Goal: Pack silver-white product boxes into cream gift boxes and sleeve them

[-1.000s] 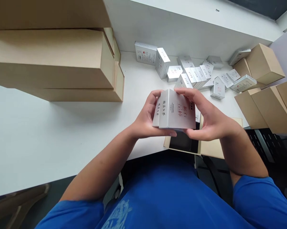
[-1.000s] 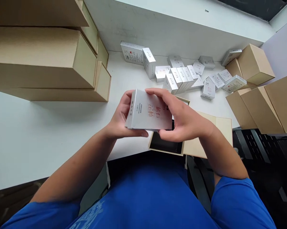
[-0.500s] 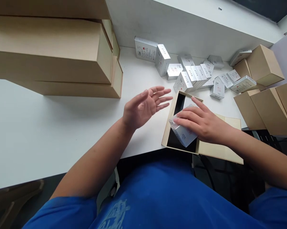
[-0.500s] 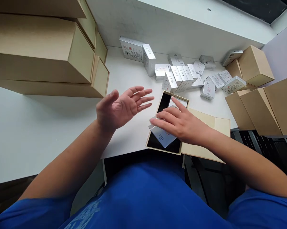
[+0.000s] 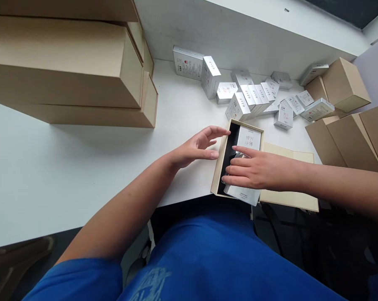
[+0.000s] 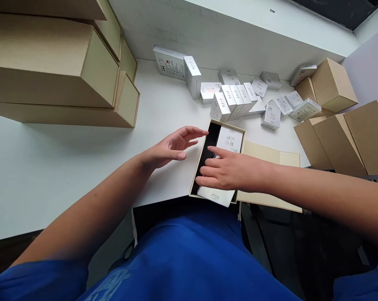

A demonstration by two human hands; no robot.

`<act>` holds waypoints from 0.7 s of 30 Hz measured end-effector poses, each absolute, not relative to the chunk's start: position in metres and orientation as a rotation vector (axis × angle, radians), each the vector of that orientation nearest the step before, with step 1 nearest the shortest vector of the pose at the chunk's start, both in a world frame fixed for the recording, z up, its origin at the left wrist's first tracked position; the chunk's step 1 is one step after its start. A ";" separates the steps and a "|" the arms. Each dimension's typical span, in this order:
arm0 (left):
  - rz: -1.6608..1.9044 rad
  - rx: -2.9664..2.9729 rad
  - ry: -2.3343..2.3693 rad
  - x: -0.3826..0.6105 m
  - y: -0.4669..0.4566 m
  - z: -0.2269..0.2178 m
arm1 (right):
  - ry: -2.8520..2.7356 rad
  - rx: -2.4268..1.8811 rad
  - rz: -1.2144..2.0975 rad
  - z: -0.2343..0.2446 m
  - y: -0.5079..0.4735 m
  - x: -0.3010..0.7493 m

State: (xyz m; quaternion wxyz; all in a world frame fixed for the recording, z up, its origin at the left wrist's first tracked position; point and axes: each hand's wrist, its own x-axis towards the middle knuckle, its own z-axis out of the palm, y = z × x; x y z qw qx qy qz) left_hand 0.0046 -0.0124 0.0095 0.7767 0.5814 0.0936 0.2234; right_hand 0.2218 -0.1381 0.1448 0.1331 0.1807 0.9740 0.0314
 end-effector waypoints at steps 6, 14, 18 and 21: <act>0.545 1.334 0.198 0.009 -0.019 0.007 | 2.812 0.560 -0.006 0.133 -0.136 0.217; 0.538 1.320 0.199 0.009 -0.020 0.005 | 2.937 0.643 -0.029 0.112 -0.128 0.235; 0.528 1.363 0.176 0.008 -0.023 0.011 | 2.930 0.635 0.057 0.111 -0.125 0.241; 0.533 1.494 0.184 0.007 -0.027 0.016 | 2.903 0.586 0.177 0.114 -0.122 0.242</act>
